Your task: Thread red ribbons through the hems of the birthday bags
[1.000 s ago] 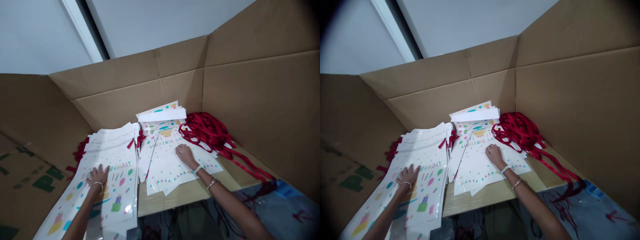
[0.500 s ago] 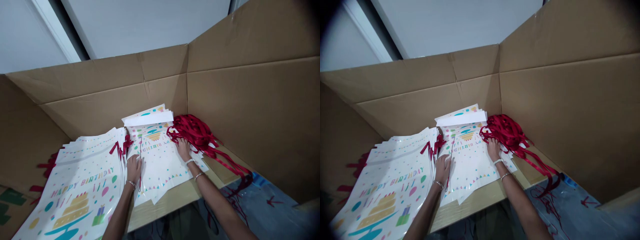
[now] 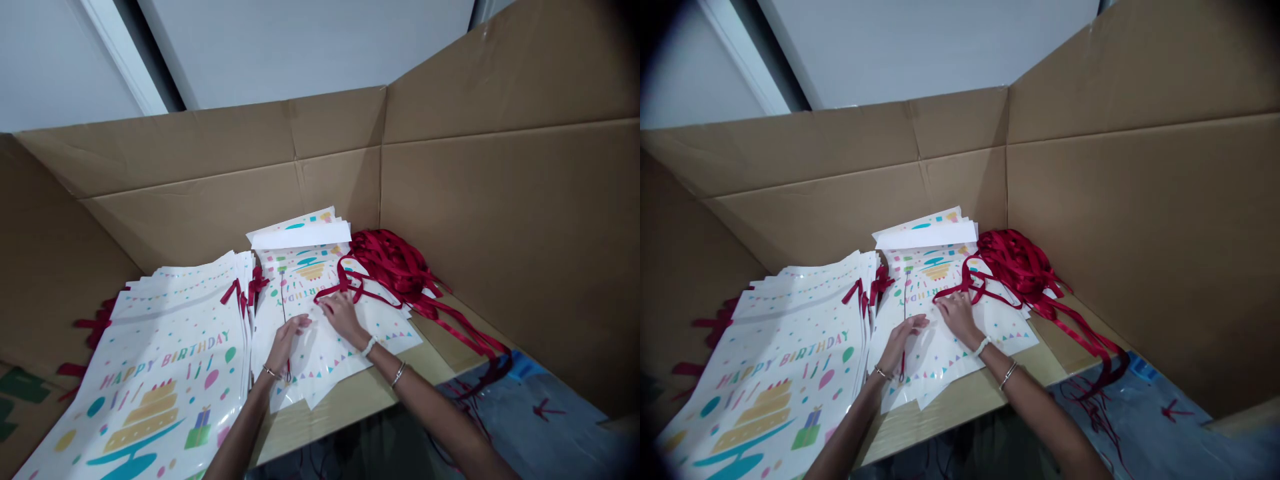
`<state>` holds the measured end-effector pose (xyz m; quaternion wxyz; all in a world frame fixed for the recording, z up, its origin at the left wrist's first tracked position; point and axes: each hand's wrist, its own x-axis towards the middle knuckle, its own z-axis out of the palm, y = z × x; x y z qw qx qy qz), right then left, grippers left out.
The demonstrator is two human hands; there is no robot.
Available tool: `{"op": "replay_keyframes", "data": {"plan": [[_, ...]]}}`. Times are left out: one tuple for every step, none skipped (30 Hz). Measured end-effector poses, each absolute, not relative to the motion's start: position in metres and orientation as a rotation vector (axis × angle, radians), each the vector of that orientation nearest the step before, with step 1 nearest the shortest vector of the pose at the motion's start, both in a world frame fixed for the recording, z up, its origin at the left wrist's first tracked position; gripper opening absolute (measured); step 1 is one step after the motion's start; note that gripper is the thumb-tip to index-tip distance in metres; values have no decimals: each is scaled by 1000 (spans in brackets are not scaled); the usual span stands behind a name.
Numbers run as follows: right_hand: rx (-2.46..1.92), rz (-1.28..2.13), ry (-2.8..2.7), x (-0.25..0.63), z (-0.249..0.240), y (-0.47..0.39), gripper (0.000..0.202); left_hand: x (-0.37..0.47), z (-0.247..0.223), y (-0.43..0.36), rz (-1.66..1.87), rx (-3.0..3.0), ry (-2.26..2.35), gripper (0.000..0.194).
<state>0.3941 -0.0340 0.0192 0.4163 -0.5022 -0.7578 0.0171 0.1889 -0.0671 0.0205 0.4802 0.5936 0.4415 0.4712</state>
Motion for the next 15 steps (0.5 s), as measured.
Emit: {"op": "replay_keyframes", "data": {"plan": [[-1189,105,-1950,383,18,-40,25,193,19,-67,1122,1313,986,52],[-1128,165,-1987,372,16,-45,24,196,16,-66,1124,1184,904,52],[-1083,226,-2009,364,14,-49,24,198,14,-65,1145,1065,836,49],[-1052,287,-2023,358,13,-53,23,199,11,-63,1176,965,785,44],[-1035,349,-2027,354,11,-57,22,198,9,-61,1207,883,751,38],[-1024,415,-2024,352,11,-60,22,196,9,-59,1229,818,729,34],[-1016,489,-2014,351,10,-63,22,192,9,-57,1244,761,714,30],[-1006,564,-2001,351,10,-66,23,187,11,-55,1256,709,699,26],[-992,639,-1993,352,11,-69,24,181,14,-52,1270,658,683,22],[-974,705,-1996,352,11,-72,25,174,17,-49,1292,604,667,17],[-950,753,-2015,353,11,-75,27,165,21,-45,1325,548,652,11],[-917,774,-2055,353,11,-78,28,155,26,-41,1370,488,641,6],[-873,770,-2115,353,10,-81,29,143,30,-37,1423,425,635,6],[-816,754,-2188,353,9,-85,31,130,33,-32,1479,362,631,10],[-753,741,-2260,352,8,-88,32,116,36,-28,1534,301,628,15]]}}
